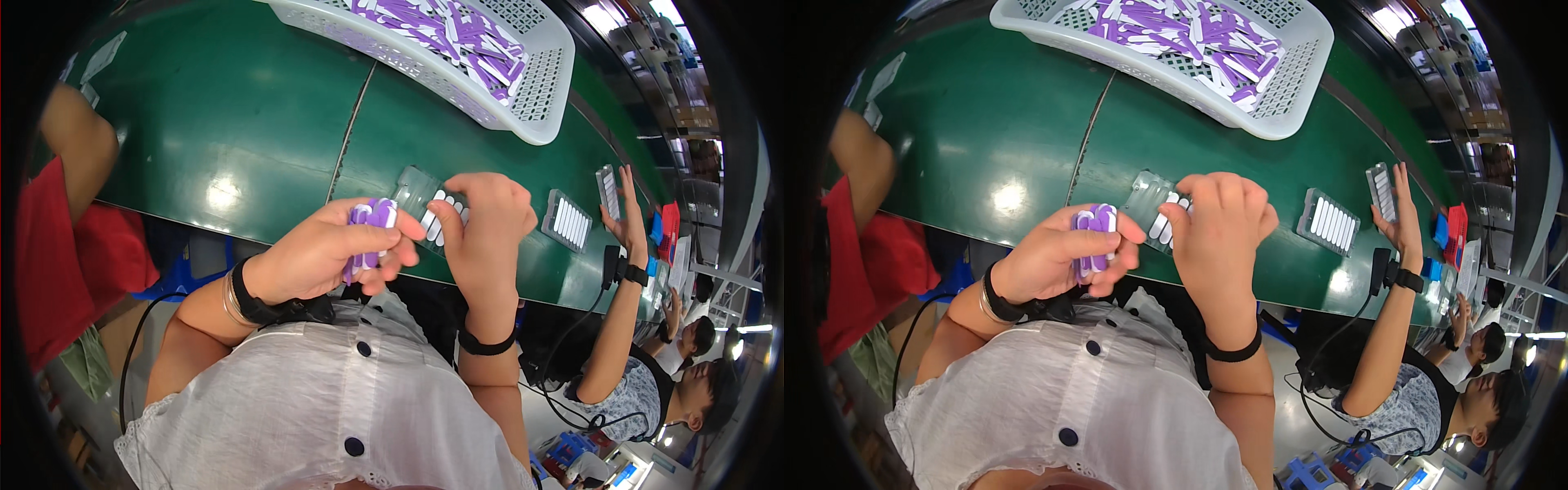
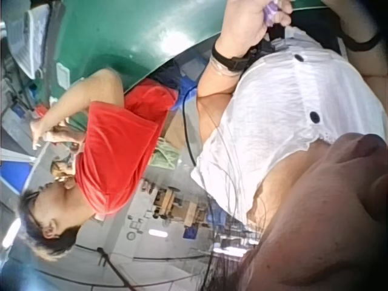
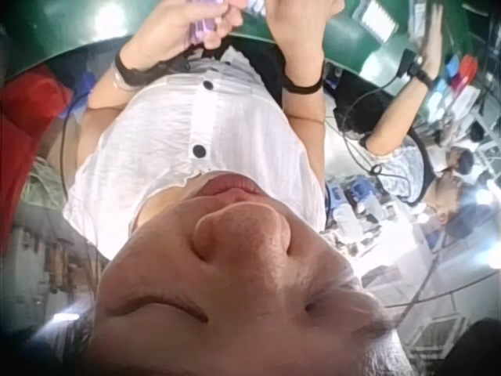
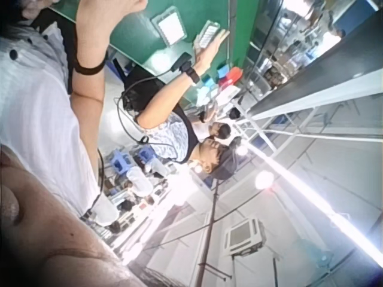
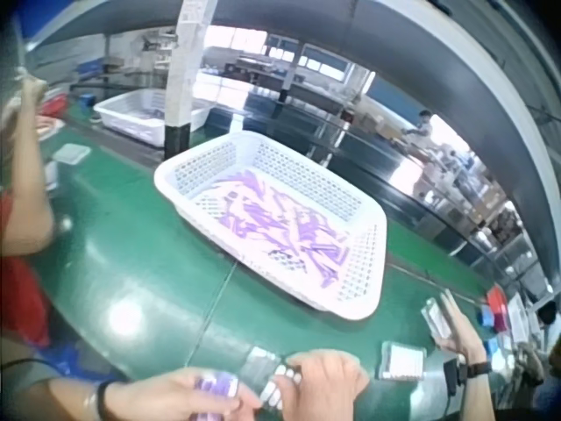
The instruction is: Picking small purple plastic components from a bin and placing them into clear plastic trays.
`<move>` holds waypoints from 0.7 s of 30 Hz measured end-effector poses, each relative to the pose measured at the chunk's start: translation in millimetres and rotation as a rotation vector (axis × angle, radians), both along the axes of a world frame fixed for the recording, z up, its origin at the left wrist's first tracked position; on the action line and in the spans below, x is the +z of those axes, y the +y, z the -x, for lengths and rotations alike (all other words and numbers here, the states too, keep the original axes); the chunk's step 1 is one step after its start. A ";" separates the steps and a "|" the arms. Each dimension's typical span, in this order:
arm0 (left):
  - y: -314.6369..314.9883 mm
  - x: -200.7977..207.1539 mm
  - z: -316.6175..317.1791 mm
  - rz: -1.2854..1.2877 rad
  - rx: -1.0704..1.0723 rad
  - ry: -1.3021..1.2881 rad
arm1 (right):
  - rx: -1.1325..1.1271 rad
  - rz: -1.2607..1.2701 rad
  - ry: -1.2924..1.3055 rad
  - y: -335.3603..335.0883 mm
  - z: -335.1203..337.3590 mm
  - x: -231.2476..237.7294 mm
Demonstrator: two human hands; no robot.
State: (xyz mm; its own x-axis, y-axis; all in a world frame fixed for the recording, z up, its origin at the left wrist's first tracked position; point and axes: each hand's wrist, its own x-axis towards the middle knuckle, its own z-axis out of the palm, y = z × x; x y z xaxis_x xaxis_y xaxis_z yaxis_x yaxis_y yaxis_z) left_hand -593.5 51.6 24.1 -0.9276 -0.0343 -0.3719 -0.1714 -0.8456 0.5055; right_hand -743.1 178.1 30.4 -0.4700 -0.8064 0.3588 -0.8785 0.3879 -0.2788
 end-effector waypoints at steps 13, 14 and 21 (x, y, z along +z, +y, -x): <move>1.6 6.6 2.4 0.279 -0.193 0.047 | 0.109 0.229 -0.703 3.9 -22.3 17.0; 0.8 7.4 2.8 0.280 -0.194 0.049 | 0.108 0.230 -0.701 4.6 -21.8 16.9; -2.0 13.8 2.3 0.312 -0.152 0.006 | 0.065 0.332 -0.926 8.0 -22.2 12.9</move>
State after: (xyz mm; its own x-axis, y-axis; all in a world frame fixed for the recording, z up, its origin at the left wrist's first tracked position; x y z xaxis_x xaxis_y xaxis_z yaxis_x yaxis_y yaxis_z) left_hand -595.8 49.5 37.9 -0.9329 -0.0068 -0.3600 -0.2799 -0.6153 0.7369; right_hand -720.9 186.1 43.3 -0.6378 -0.7656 0.0838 -0.2747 0.1245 -0.9535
